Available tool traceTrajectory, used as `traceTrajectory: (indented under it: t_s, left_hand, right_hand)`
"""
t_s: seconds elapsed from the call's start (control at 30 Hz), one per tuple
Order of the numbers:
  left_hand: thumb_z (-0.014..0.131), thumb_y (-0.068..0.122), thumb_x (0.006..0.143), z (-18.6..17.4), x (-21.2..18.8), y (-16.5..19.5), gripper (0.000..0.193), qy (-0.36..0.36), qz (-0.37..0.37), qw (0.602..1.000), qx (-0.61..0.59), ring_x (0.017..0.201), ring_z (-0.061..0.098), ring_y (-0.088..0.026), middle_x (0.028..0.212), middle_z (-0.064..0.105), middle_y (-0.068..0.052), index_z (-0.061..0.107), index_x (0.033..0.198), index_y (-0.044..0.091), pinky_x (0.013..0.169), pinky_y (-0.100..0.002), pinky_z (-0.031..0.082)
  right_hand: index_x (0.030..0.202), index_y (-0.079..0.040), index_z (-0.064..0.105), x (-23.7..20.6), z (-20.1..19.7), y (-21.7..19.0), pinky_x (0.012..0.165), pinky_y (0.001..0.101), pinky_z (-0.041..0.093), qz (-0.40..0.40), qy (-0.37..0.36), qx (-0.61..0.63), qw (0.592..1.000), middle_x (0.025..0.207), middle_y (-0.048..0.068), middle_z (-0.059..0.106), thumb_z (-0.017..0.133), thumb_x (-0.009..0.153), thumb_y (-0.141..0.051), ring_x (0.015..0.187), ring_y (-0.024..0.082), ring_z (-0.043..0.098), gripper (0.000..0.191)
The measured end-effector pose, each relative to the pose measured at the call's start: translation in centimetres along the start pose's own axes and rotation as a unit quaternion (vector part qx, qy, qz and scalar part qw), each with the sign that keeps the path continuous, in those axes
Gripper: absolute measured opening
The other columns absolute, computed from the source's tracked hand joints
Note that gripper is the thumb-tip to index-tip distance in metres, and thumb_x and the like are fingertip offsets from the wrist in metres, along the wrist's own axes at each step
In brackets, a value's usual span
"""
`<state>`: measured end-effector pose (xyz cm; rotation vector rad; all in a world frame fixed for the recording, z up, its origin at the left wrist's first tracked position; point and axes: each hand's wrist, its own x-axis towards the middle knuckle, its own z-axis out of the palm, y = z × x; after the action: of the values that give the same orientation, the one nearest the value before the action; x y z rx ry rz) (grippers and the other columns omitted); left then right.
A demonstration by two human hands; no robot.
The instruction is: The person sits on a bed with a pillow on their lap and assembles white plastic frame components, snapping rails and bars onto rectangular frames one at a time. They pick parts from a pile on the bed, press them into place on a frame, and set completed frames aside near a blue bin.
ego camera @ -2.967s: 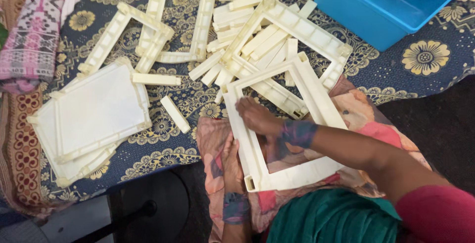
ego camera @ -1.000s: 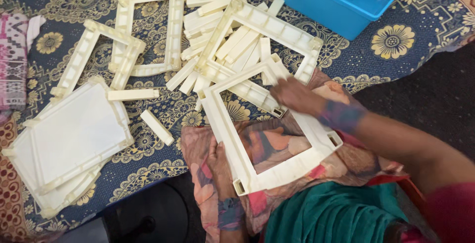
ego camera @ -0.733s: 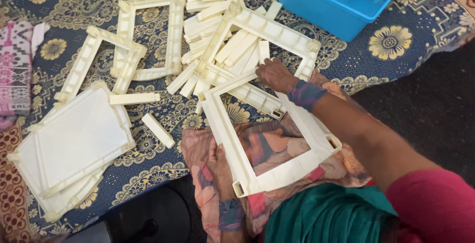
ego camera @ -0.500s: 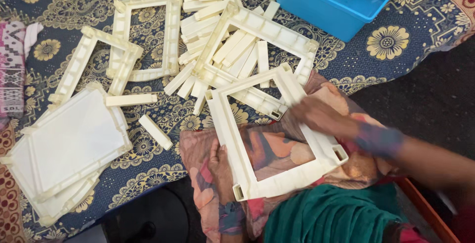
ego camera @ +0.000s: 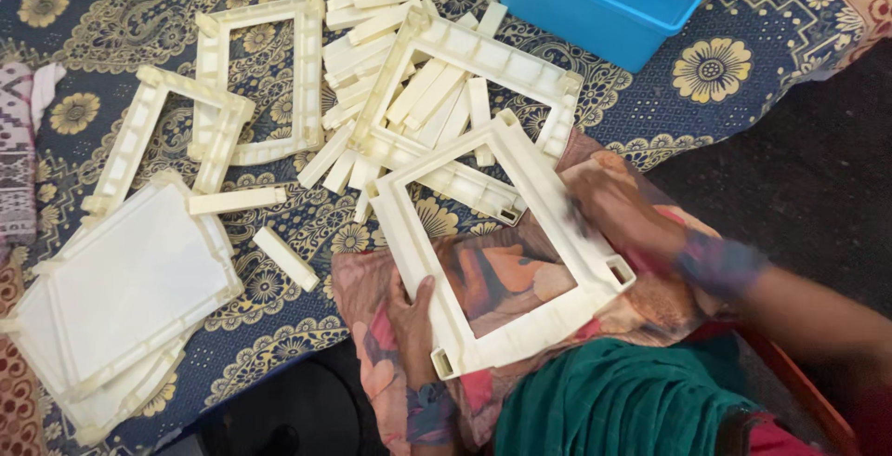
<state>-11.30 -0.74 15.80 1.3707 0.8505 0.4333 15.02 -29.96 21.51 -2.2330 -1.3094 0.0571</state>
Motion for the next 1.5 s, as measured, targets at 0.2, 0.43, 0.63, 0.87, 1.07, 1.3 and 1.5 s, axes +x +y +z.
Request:
traceTrajectory:
  t_s: [0.2,0.43,0.63,0.87,1.07,1.3,1.5]
  left_hand:
    - [0.073,0.014,0.087,0.6,-0.2,1.9,0.057,-0.007,0.017,1.000,0.019,0.102,0.065,-0.016,0.119,0.067,-0.008,0.054,0.141,0.002,0.083,-0.029,0.054]
    - [0.075,0.024,0.086,0.1,0.7,1.3,0.082,0.019,0.161,0.945,0.284,0.136,0.038,-0.042,0.151,0.041,-0.030,0.038,0.154,-0.003,0.109,-0.048,0.035]
    - [0.071,0.045,0.090,1.5,4.4,3.9,0.087,-0.098,0.188,0.847,0.487,0.153,0.010,-0.048,0.166,0.017,-0.027,0.032,0.156,0.004,0.121,-0.060,0.017]
    - [0.075,0.040,0.082,4.3,9.6,5.6,0.089,-0.083,0.166,0.810,0.556,0.152,0.010,-0.053,0.167,0.019,-0.025,0.038,0.155,0.006,0.113,-0.065,0.028]
    - [0.076,0.040,0.081,4.4,10.6,4.5,0.087,-0.053,0.188,0.803,0.563,0.152,0.012,-0.054,0.166,0.021,-0.026,0.040,0.153,0.005,0.115,-0.064,0.028]
    - [0.071,0.048,0.087,3.3,2.9,2.7,0.084,-0.065,0.231,0.796,0.555,0.150,0.016,-0.053,0.162,0.025,-0.028,0.041,0.150,0.000,0.119,-0.064,0.023]
    - [0.072,0.030,0.080,2.3,-2.6,2.9,0.087,-0.097,0.262,0.798,0.535,0.147,0.017,-0.059,0.157,0.026,-0.036,0.037,0.149,-0.009,0.122,-0.061,0.018]
  right_hand:
    - [0.092,-0.004,0.065,12.1,5.0,6.0,0.085,0.0504,0.052,0.069,-0.029,-0.004,0.997,0.097,0.020,0.065,0.063,0.087,-0.008,0.094,0.038,0.065,0.007]
    - [0.109,-0.002,0.062,13.4,8.1,3.1,0.088,0.0524,0.051,0.074,0.064,-0.050,0.994,0.112,0.023,0.058,0.054,0.092,-0.005,0.104,0.042,0.059,0.019]
    - [0.123,-0.001,0.061,3.2,5.3,-2.6,0.092,0.0499,0.052,-0.059,-0.019,-0.131,0.989,0.139,0.024,0.055,0.058,0.085,-0.014,0.115,0.039,0.057,0.040]
    - [0.118,0.002,0.060,6.8,7.0,-1.4,0.103,0.0516,0.043,-0.105,0.019,-0.092,0.990,0.132,0.027,0.056,0.064,0.091,-0.025,0.122,0.043,0.051,0.038]
    - [0.108,-0.002,0.063,17.0,10.5,3.0,0.100,0.0507,0.042,-0.083,0.079,-0.109,0.988,0.127,0.024,0.059,0.060,0.091,-0.016,0.119,0.040,0.054,0.022]
    - [0.111,0.005,0.057,6.6,6.8,-0.7,0.102,0.0498,0.046,-0.072,0.014,-0.015,0.997,0.126,0.023,0.058,0.051,0.102,-0.011,0.119,0.042,0.055,0.019]
    - [0.115,-0.009,0.065,-2.9,2.6,-5.2,0.102,0.0536,0.039,0.011,-0.053,-0.019,0.998,0.134,0.022,0.051,0.077,0.069,-0.021,0.128,0.046,0.046,0.049]
